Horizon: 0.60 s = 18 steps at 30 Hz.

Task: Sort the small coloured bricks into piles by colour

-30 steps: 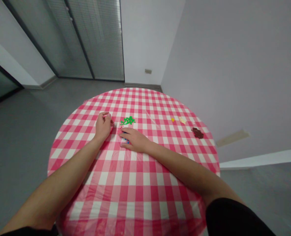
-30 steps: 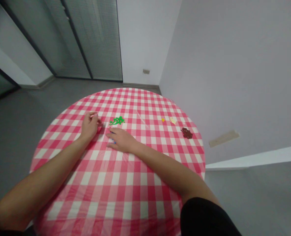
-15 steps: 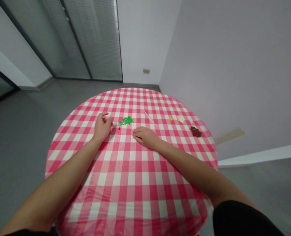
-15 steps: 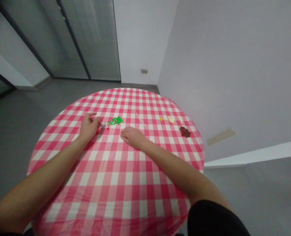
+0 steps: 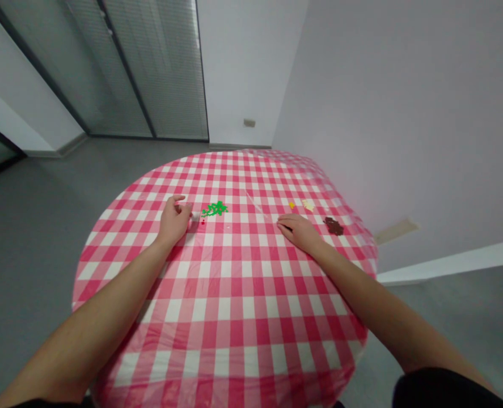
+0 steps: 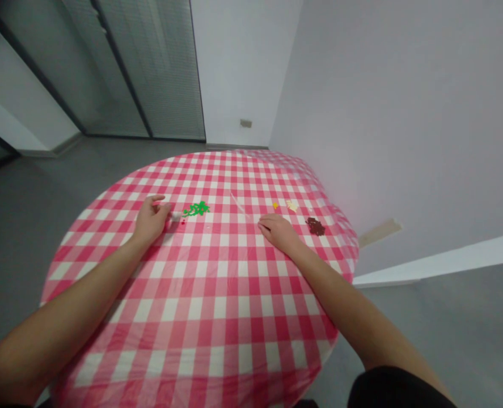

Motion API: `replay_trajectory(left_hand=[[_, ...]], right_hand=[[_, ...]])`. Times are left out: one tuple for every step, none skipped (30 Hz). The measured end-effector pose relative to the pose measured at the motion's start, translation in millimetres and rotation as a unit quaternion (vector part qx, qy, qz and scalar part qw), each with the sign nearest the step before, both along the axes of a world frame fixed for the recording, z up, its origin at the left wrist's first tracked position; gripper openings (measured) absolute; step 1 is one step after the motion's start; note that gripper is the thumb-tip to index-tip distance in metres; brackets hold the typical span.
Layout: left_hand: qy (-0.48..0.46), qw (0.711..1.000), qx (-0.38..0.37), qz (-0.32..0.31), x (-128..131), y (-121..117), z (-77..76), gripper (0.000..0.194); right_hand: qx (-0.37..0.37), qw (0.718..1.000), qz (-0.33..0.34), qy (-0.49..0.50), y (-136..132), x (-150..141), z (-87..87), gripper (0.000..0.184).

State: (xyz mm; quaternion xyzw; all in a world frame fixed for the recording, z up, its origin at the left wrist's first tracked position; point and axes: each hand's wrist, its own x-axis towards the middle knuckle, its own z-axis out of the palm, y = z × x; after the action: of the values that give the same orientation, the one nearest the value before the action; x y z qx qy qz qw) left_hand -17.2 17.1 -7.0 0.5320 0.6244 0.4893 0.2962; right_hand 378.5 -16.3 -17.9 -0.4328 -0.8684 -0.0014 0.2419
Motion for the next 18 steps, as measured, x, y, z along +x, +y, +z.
replay_trajectory(left_hand=[[0.000,1.000,0.000,0.000,0,0,-0.7,0.044],[0.000,1.000,-0.001,-0.001,-1,1,-1.4,0.044],[0.001,1.000,-0.002,-0.001,-2,1,-2.3,0.044],[0.002,1.000,-0.002,-0.002,-2,2,-3.2,0.045],[0.004,1.000,-0.002,-0.001,-3,2,-4.0,0.045],[0.006,1.000,-0.002,0.000,-3,3,-4.8,0.045],[0.008,1.000,-0.001,0.002,-4,3,-5.5,0.045],[0.010,1.000,0.001,0.003,-4,3,-6.0,0.045],[0.011,1.000,0.001,0.004,-4,3,-6.3,0.045],[0.013,1.000,0.001,0.004,-4,4,-6.4,0.046],[0.013,1.000,0.000,0.004,-4,3,-6.2,0.046],[0.013,1.000,-0.001,0.004,-4,3,-5.9,0.045],[0.012,1.000,-0.002,0.005,-3,3,-5.5,0.045],[0.010,1.000,-0.004,0.005,-3,3,-5.1,0.045],[0.008,1.000,-0.005,0.005,-3,3,-4.7,0.045],[0.007,1.000,-0.005,0.004,-3,3,-4.4,0.045],[0.006,1.000,-0.005,0.004,-3,3,-4.1,0.045],[0.007,1.000,-0.004,0.004,-3,3,-3.9,0.045]], right_hand=[[-0.001,1.000,-0.010,-0.003,0,7,0.4,0.027],[-0.002,1.000,-0.022,-0.005,0,14,0.9,0.027],[-0.003,0.999,-0.035,-0.007,-1,20,1.6,0.026],[-0.005,0.999,-0.047,-0.010,-1,26,2.3,0.026],[-0.008,0.998,-0.058,-0.013,-1,31,3.1,0.027],[-0.010,0.998,-0.066,-0.015,-1,35,3.9,0.027],[-0.012,0.997,-0.072,-0.018,-1,39,4.6,0.028],[-0.013,0.997,-0.077,-0.020,-1,43,5.1,0.028],[-0.014,0.996,-0.084,-0.023,-1,47,5.3,0.029],[-0.013,0.995,-0.093,-0.027,-1,50,5.3,0.029],[-0.013,0.994,-0.103,-0.031,-1,54,5.0,0.029],[-0.011,0.993,-0.114,-0.035,-1,57,4.5,0.029],[-0.009,0.992,-0.124,-0.037,-1,61,3.8,0.029],[-0.006,0.990,-0.134,-0.039,-1,64,3.0,0.029],[-0.004,0.989,-0.141,-0.040,-1,67,2.4,0.030],[-0.002,0.989,-0.145,-0.040,-1,69,1.9,0.031],[-0.001,0.988,-0.147,-0.041,-1,71,1.8,0.031],[0.001,0.988,-0.146,-0.041,-1,71,2.1,0.032]])
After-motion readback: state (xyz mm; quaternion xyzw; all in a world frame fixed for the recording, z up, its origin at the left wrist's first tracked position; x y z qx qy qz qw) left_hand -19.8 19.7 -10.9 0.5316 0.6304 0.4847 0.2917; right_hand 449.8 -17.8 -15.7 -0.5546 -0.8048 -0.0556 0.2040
